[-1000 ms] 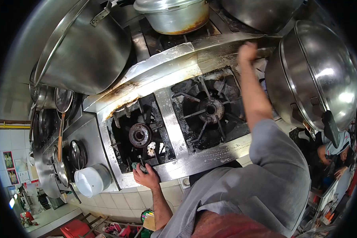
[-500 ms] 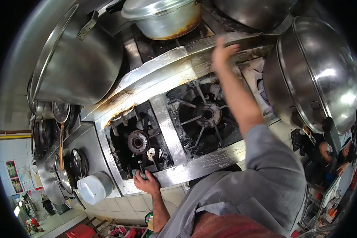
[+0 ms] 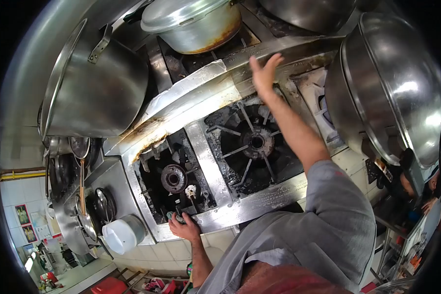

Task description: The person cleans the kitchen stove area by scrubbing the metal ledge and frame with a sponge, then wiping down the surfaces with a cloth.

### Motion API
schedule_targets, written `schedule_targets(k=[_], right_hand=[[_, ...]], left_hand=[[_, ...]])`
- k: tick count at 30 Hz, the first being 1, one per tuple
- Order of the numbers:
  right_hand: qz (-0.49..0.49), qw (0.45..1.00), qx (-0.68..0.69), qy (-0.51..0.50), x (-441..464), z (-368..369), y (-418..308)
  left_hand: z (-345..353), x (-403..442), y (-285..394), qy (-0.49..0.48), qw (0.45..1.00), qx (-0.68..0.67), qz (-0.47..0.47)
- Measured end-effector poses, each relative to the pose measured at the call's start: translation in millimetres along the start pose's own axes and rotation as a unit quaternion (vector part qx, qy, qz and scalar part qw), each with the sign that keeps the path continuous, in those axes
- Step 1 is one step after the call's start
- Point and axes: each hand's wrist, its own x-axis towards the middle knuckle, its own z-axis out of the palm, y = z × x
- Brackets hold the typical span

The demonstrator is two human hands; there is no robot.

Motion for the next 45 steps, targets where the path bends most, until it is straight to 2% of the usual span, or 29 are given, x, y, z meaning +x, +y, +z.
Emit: schedule_targets(k=[1, 2, 3, 5, 6, 8, 9, 11, 13, 15, 18, 19, 20, 21, 22, 23, 24, 25, 27, 29, 32, 34, 37, 39, 40, 41, 43, 44, 45], right_hand=[[-0.007, 1.0, 0.004, 0.013, 3, -3, 1], [0.024, 0.996, 0.005, 0.088, 45, -18, 8], [0.071, 0.992, 0.058, 0.089, 72, -46, 0], [0.068, 0.992, 0.042, 0.102, 99, -55, 10], [0.016, 0.994, 0.021, 0.109, 74, -40, -1], [-0.03, 0.998, -0.046, 0.007, 4, -6, -9], [-0.003, 0.997, -0.063, -0.052, -31, 3, -23], [-0.009, 0.998, -0.062, -0.002, -5, 2, -12], [-0.013, 0.975, -0.11, 0.192, 75, -25, 4], [0.151, 0.96, 0.122, 0.202, 129, -77, -12], [0.142, 0.943, 0.131, 0.272, 150, -97, 3], [0.044, 0.964, -0.13, 0.23, 136, -100, 7], [-0.055, 0.907, -0.381, 0.17, 116, -102, 12], [-0.045, 0.909, -0.406, 0.088, 99, -100, 20], [-0.075, 0.888, -0.449, -0.063, 85, -97, 42], [-0.16, 0.765, -0.611, -0.124, 54, -79, 44], [-0.278, 0.686, -0.661, -0.12, 22, -58, 44], [-0.38, 0.665, -0.617, -0.182, 2, -48, 40], [-0.376, 0.723, -0.527, -0.24, -4, -49, 35], [-0.296, 0.769, -0.539, -0.176, 48, -70, 56], [-0.273, 0.766, -0.566, -0.137, 91, -92, 68], [-0.325, 0.7, -0.607, -0.189, 83, -90, 74], [-0.436, 0.781, -0.413, -0.173, 35, -83, 59], [-0.249, 0.8, -0.527, -0.143, 69, -103, 74], [-0.14, 0.834, -0.513, -0.149, 86, -112, 67], [-0.14, 0.833, -0.513, -0.153, 89, -104, 72], [-0.328, 0.71, -0.591, -0.199, 91, -96, 79], [-0.291, 0.726, -0.597, -0.176, 58, -72, 61], [-0.402, 0.698, -0.55, -0.22, 35, -60, 57]], left_hand=[[-2, 0, -1, -0.003, 1.0, -0.008, 0.002], [-2, 1, -1, -0.007, 1.0, -0.006, -0.003], [0, 0, -3, 0.006, 1.0, 0.004, 0.005], [-1, 0, 0, -0.003, 1.0, 0.008, -0.003], [0, 1, 2, -0.005, 1.0, 0.0, -0.006], [0, 1, -1, -0.013, 1.0, 0.002, -0.009], [2, 1, 1, -0.01, 1.0, 0.002, -0.007], [2, 0, -3, 0.005, 1.0, 0.002, 0.003], [-2, 2, -3, -0.005, 1.0, 0.005, -0.005], [-1, 1, 0, -0.013, 1.0, 0.0, -0.012], [-1, 1, 0, -0.007, 1.0, -0.002, -0.004], [-2, 1, 1, 0.0, 1.0, -0.002, 0.002], [-4, 2, 1, -0.008, 1.0, -0.01, 0.002], [-4, 2, 1, -0.009, 1.0, -0.012, 0.001], [-4, 2, 0, -0.007, 1.0, -0.01, 0.001], [-2, 1, 0, -0.006, 1.0, -0.009, 0.002], [-2, 1, 0, 0.006, 1.0, -0.002, 0.01], [2, 2, 2, 0.007, 1.0, -0.003, 0.011], [2, 0, -4, 0.008, 1.0, -0.006, 0.011], [3, 0, -1, 0.009, 1.0, 0.003, 0.007], [1, 0, -5, 0.016, 1.0, 0.001, 0.012], [-1, -1, -9, 0.009, 1.0, -0.002, 0.007], [4, -1, 2, 0.011, 1.0, -0.017, 0.004], [-1, 1, -2, 0.011, 1.0, -0.015, 0.008], [-1, 0, -2, 0.014, 1.0, -0.004, 0.009], [-2, 1, -3, 0.013, 1.0, -0.001, 0.006], [-1, 0, -3, 0.003, 1.0, -0.009, 0.004], [2, -1, -4, 0.017, 1.0, -0.001, 0.006], [2, 0, -4, 0.015, 1.0, 0.001, 0.007]])
